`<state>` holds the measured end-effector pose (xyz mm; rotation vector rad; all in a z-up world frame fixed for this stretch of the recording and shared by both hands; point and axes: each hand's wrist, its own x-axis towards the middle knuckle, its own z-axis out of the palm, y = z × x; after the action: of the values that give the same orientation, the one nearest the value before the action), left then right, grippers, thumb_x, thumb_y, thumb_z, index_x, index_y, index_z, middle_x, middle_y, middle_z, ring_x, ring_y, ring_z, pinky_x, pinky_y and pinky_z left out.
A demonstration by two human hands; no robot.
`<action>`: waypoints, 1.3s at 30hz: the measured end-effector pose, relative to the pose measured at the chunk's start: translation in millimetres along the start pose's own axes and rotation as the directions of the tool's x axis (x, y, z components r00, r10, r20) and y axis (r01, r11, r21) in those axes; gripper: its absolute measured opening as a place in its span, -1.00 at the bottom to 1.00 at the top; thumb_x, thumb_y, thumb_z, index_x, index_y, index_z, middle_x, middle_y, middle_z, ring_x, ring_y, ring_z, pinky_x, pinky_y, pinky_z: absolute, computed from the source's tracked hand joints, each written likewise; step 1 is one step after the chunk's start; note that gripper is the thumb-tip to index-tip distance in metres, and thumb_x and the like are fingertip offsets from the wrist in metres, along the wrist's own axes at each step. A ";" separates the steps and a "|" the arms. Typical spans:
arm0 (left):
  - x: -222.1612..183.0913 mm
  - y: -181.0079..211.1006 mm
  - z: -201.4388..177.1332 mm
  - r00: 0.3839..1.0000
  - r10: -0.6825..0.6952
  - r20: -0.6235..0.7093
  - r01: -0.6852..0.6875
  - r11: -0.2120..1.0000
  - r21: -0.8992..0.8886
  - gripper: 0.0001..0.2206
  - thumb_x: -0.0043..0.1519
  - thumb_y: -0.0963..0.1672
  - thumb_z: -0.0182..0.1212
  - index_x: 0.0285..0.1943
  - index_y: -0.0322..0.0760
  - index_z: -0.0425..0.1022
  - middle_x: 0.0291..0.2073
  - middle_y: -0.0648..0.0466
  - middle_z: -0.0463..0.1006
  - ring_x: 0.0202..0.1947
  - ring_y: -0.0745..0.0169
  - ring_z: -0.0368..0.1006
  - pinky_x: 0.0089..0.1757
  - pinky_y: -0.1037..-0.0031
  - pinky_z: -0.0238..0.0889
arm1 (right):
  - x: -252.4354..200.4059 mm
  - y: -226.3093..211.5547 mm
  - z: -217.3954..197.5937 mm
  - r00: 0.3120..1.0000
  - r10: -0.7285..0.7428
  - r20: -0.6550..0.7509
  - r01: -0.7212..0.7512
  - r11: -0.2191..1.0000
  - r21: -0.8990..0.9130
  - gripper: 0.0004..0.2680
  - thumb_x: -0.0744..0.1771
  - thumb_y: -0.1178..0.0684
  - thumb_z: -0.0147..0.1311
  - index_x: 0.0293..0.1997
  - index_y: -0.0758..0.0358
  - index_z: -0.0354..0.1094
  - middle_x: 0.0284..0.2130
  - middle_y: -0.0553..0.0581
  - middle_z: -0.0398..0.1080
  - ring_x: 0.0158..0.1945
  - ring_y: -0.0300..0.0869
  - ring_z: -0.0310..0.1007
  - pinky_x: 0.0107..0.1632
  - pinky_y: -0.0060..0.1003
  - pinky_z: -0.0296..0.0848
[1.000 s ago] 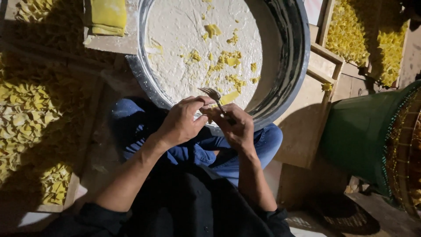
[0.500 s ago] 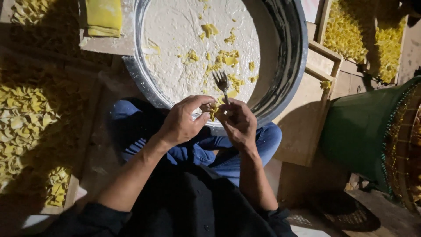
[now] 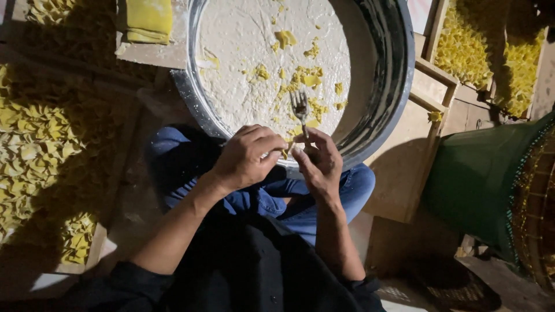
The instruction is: The person scoops white powder from a large metal bowl using a fork and places it onto small yellow dough squares. They fold each square over the powder and pinch the edges to seal it, then place the finished pieces into a wooden tray. The process repeats continuously throughout the clip.
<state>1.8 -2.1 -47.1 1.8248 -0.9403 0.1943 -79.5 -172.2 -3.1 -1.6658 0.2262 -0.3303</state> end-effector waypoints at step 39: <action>13.9 11.7 -4.2 0.978 0.209 -0.012 -0.207 0.974 0.093 -0.87 0.09 -0.25 0.35 -0.26 -0.20 0.56 -0.43 0.03 0.51 -0.30 -0.03 0.54 -0.19 0.23 0.42 | -1.1 -3.2 -12.4 0.994 -0.113 -0.005 0.113 0.992 0.054 -0.83 0.31 0.32 0.21 -0.02 0.59 0.46 -0.41 0.20 0.23 -0.59 -0.33 0.18 -0.58 -0.40 0.15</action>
<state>4.5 -7.6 -29.5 1.8014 -1.1235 0.3926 -84.9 -183.0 1.1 -1.6283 0.1229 -0.4197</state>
